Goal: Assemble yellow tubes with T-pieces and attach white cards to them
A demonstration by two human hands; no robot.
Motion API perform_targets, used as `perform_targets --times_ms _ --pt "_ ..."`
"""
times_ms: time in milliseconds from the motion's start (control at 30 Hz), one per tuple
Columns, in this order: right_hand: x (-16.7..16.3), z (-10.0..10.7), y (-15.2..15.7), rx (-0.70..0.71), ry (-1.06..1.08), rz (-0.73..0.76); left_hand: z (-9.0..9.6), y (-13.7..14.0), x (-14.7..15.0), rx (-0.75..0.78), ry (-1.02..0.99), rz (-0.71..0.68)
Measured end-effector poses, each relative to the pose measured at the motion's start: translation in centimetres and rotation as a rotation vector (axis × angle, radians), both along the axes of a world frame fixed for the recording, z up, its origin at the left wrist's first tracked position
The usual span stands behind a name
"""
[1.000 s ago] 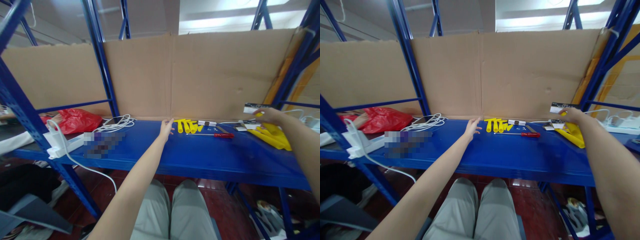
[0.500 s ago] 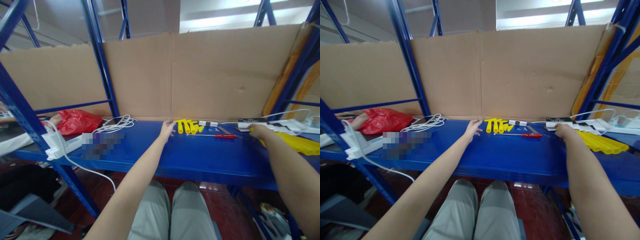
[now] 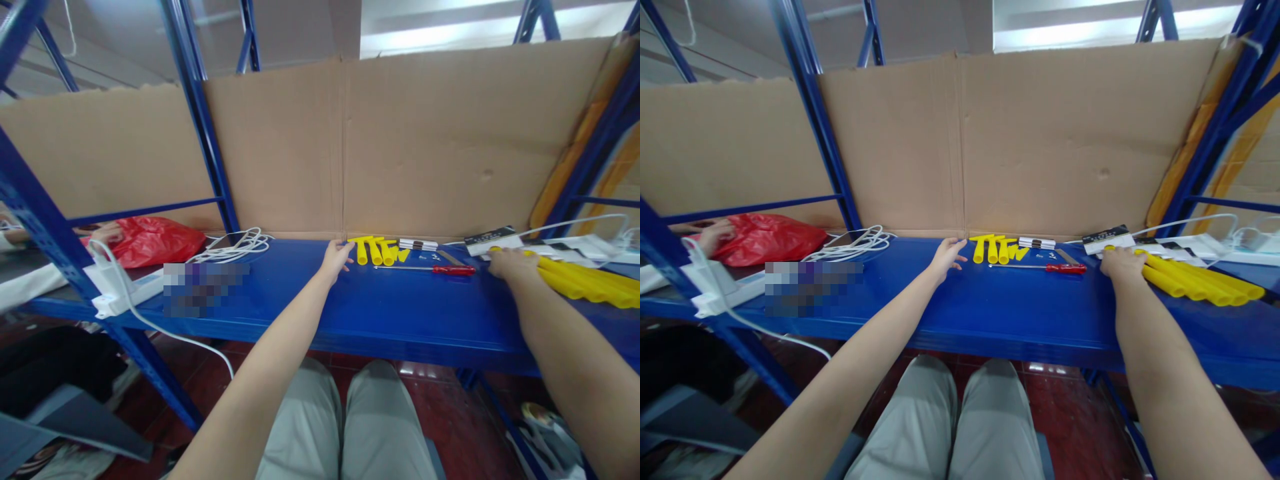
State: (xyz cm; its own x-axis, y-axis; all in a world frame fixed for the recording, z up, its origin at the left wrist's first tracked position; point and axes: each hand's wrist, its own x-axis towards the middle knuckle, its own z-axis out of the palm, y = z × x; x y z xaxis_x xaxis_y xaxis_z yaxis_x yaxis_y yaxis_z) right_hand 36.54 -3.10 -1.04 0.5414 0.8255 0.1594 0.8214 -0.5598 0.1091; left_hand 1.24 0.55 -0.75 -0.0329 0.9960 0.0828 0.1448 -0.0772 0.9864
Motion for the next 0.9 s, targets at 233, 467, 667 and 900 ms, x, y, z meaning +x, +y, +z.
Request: perform_targets --times_ms 233,467,667,900 --pt "-0.8 0.0 -0.1 0.024 -0.013 -0.018 -0.2 0.1 0.0 0.013 -0.008 0.002" --pt "-1.6 0.2 -0.4 0.080 -0.027 0.020 -0.9 0.7 -0.1 0.040 0.089 0.011" --pt "-2.4 0.7 -0.6 0.161 -0.017 0.043 -1.3 1.3 -0.3 0.099 0.256 -0.030" --pt "-3.3 1.5 -1.0 0.232 0.021 0.113 -2.3 1.3 -0.1 0.446 0.759 -0.110"
